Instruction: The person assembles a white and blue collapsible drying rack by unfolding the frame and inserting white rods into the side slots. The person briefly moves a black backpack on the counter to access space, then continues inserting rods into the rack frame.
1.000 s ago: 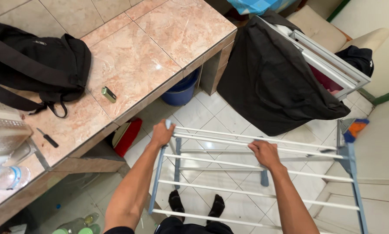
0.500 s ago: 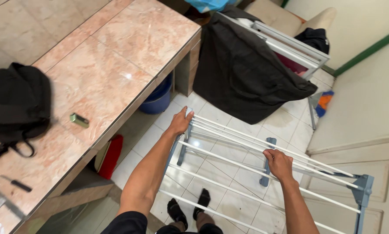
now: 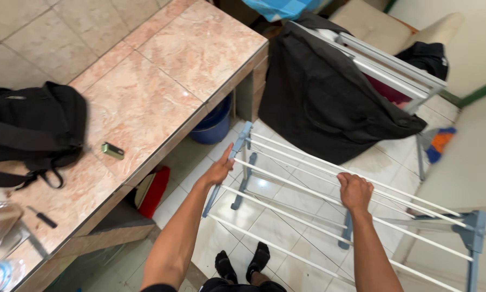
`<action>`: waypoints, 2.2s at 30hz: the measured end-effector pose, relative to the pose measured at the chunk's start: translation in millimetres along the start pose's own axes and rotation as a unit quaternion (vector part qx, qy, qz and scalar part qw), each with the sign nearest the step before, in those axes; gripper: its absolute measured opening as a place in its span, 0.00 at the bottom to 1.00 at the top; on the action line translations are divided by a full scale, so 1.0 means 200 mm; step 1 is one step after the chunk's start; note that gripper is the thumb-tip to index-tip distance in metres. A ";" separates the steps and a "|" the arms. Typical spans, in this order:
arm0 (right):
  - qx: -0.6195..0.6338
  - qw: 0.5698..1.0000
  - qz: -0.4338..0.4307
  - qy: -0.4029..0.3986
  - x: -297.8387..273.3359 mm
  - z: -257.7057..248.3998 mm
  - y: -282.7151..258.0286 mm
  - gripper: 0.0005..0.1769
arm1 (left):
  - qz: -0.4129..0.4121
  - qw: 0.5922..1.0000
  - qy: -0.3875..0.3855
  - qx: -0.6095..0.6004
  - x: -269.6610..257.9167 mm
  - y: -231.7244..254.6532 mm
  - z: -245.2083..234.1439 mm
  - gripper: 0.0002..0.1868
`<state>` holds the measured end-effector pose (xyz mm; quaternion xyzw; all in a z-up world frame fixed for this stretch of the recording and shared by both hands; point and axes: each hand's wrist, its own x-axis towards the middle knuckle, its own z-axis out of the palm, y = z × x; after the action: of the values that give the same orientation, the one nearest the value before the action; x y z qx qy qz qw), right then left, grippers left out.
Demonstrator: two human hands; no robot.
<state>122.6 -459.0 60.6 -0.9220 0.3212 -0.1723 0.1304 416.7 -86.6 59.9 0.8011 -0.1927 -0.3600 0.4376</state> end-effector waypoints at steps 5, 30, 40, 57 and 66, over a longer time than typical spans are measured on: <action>-0.002 0.999 -0.040 0.030 0.01 0.02 0.06 0.13 | 0.057 0.995 0.009 -0.079 -0.33 -0.14 0.05 0.32; 0.027 0.997 -0.069 -0.015 0.14 0.05 0.32 0.16 | -0.119 0.902 -0.025 -0.415 -0.82 -0.07 0.25 0.22; 0.155 0.977 -0.088 0.117 0.02 0.03 -0.12 0.15 | -0.122 0.962 0.066 -0.237 -0.78 -0.08 0.29 0.26; 0.250 0.861 -0.184 -0.403 -0.67 0.06 -1.47 0.18 | -0.060 0.970 0.147 -0.184 -0.74 -0.16 0.28 0.23; 0.154 0.868 -0.186 -0.434 -0.65 0.06 -1.49 0.17 | -0.012 0.982 0.164 -0.091 -0.71 -0.09 0.29 0.26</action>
<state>195.9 -148.7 123.5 -0.9147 0.0247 0.1766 0.3628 278.0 -21.0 80.9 0.8084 -0.0752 -0.2451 0.5299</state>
